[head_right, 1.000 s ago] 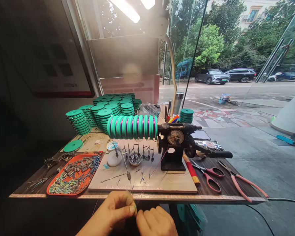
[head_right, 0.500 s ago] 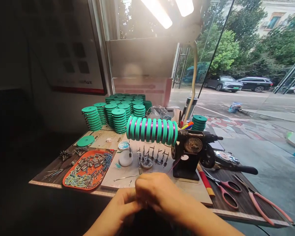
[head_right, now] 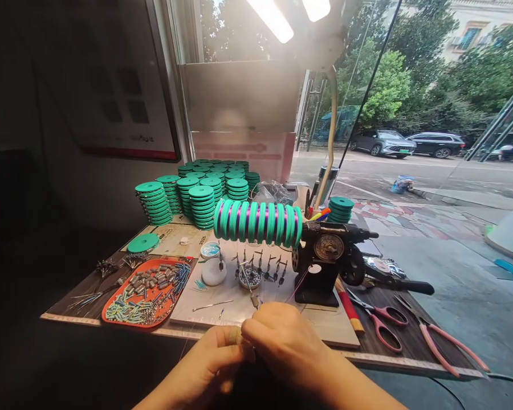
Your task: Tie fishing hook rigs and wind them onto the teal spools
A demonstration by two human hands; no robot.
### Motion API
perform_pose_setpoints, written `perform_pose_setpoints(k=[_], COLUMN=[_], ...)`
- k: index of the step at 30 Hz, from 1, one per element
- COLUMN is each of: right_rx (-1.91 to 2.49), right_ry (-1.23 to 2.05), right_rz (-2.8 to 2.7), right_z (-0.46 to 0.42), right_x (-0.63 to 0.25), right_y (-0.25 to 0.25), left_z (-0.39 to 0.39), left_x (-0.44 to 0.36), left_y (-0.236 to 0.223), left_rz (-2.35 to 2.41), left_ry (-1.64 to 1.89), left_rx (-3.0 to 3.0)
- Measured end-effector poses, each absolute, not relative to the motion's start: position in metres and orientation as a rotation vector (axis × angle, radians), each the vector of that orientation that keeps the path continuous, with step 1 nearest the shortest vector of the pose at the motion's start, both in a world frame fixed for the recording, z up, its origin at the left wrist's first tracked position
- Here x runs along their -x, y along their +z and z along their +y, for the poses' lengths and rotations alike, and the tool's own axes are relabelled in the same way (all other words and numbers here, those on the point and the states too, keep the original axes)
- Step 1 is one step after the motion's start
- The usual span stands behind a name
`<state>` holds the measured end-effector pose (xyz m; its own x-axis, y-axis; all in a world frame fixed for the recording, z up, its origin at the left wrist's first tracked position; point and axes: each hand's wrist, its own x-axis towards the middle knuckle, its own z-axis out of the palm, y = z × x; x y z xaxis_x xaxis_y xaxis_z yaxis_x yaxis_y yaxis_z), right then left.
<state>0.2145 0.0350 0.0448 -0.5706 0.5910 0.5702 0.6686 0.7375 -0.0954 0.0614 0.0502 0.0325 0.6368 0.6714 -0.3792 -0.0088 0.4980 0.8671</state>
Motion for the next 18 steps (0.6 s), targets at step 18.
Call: perform_pose_setpoints(k=[18], right_rx=[1.241], right_ry=[0.0], right_rz=[-2.295], right_z=[0.042], right_x=[-0.213], right_y=[0.046], left_z=[0.041], left_x=[-0.069], left_y=[0.028], left_rz=[0.989], left_ry=[0.898], left_rx=[-1.618])
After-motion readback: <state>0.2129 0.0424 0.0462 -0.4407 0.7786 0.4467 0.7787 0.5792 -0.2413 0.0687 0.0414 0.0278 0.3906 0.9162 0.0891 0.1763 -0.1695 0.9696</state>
